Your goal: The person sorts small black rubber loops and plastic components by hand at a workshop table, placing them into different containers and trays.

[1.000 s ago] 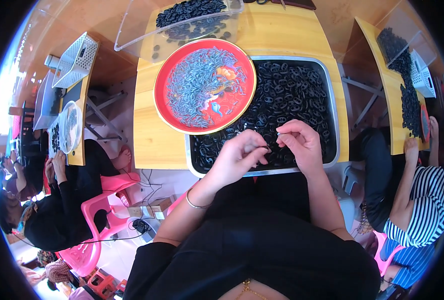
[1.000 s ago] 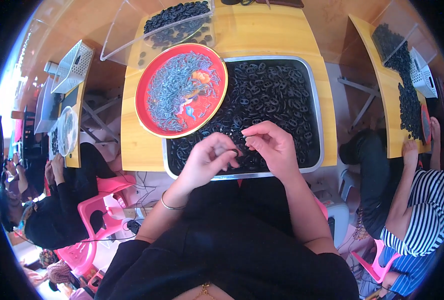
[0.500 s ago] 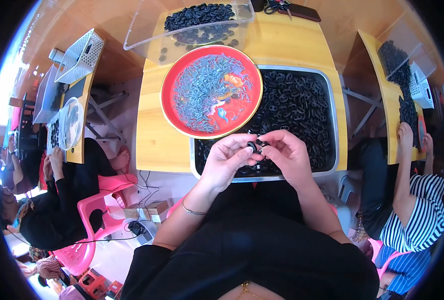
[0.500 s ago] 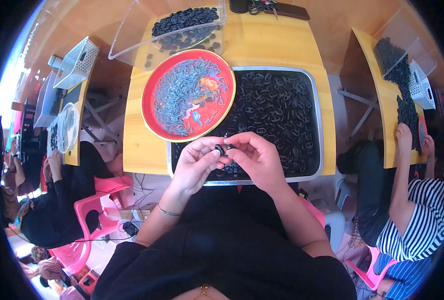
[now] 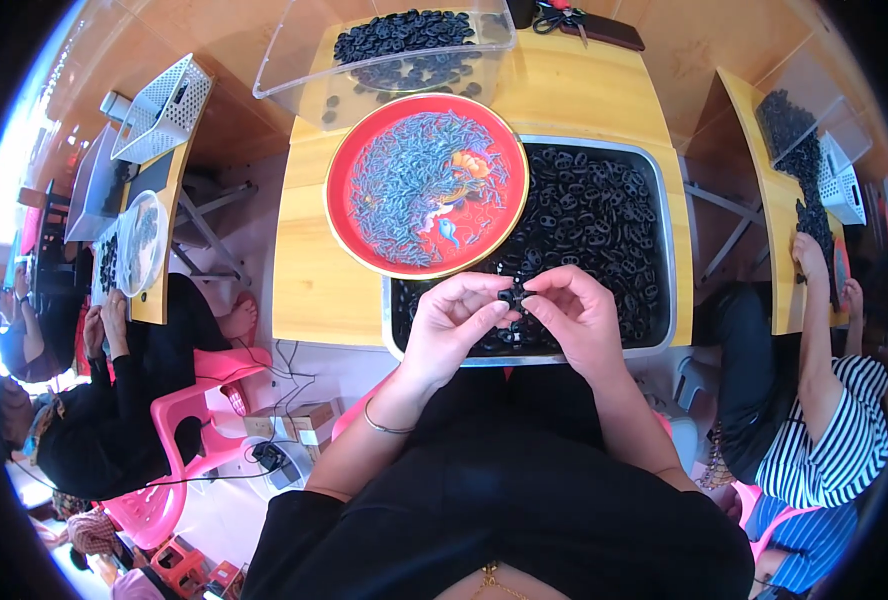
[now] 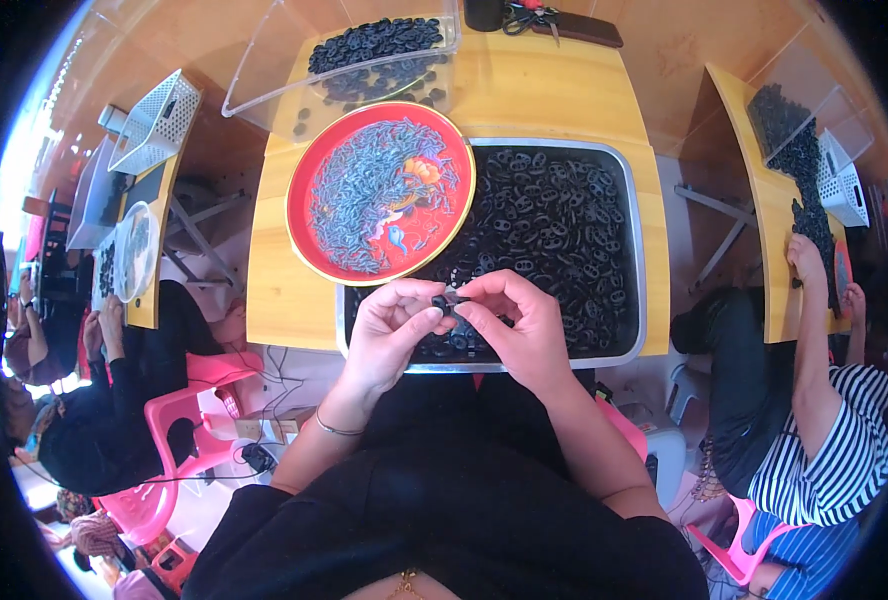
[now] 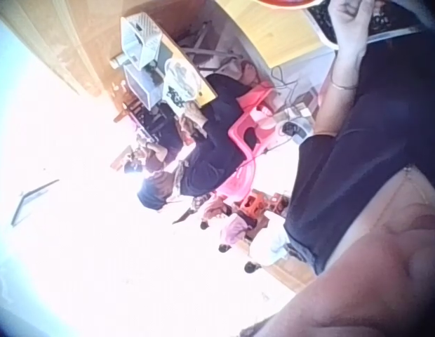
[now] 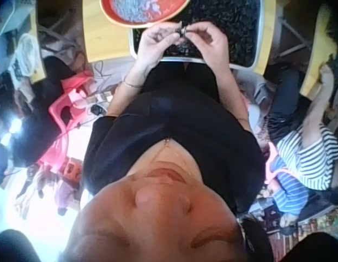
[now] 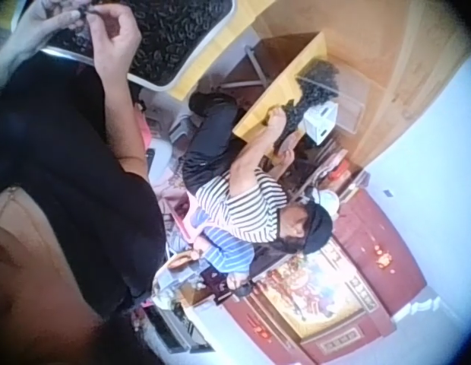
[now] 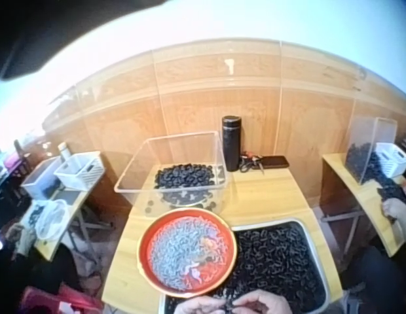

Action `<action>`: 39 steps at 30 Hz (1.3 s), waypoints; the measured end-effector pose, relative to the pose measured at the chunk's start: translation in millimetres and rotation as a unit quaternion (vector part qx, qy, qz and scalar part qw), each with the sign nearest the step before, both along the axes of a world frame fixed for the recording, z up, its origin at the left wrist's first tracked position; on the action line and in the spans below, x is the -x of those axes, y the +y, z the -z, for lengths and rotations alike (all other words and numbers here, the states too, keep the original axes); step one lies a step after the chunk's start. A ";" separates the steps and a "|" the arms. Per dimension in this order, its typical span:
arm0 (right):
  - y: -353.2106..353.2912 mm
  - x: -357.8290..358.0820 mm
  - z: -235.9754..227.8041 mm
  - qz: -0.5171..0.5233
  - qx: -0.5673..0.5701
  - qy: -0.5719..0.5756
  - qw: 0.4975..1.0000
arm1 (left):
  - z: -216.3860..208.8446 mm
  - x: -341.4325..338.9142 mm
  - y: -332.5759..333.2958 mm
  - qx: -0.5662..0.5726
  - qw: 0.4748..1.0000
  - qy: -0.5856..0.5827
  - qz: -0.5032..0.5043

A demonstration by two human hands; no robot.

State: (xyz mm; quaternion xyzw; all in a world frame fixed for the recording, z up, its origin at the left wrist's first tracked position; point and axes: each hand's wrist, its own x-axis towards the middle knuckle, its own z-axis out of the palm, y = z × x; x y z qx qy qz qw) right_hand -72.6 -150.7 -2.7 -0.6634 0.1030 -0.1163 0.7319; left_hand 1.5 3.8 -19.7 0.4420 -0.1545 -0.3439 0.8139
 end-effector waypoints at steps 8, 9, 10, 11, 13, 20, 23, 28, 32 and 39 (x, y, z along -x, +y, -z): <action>1.0 0.7 -3.2 0.001 0.058 -0.001 0.998 | -2.5 -0.4 3.7 0.001 1.000 -0.004 -0.006; 0.9 0.6 -2.9 -0.002 0.060 -0.002 0.998 | -2.1 -0.3 3.8 0.004 1.000 -0.004 -0.011; 0.9 0.6 -2.2 -0.002 0.059 -0.001 0.998 | -2.3 -0.4 4.1 0.003 1.000 -0.004 -0.011; 0.8 0.8 -1.1 -0.005 0.060 0.000 0.998 | -2.9 -0.7 4.6 -0.006 1.000 -0.009 -0.009; 1.9 1.8 -2.6 -0.008 0.062 0.000 0.998 | -3.0 -0.5 6.4 -0.014 1.000 -0.015 -0.008; 6.9 1.8 -8.0 -0.007 0.074 -0.013 0.997 | -3.0 -0.5 8.7 -0.015 0.998 -0.058 -0.010; 7.2 1.2 -6.6 0.003 0.088 -0.019 0.996 | -4.0 -1.6 7.6 -0.014 0.998 -0.059 -0.014; 10.6 2.3 -11.2 -0.001 0.153 -0.004 0.988 | -5.6 0.9 7.8 -0.040 0.997 -0.060 -0.009; 11.8 1.7 -9.9 -0.024 0.085 0.009 0.996 | -5.4 0.4 8.9 -0.009 1.000 -0.014 -0.018; 13.6 3.0 -5.8 -0.024 0.013 0.005 1.000 | -2.9 2.0 10.6 -0.002 1.000 -0.001 -0.031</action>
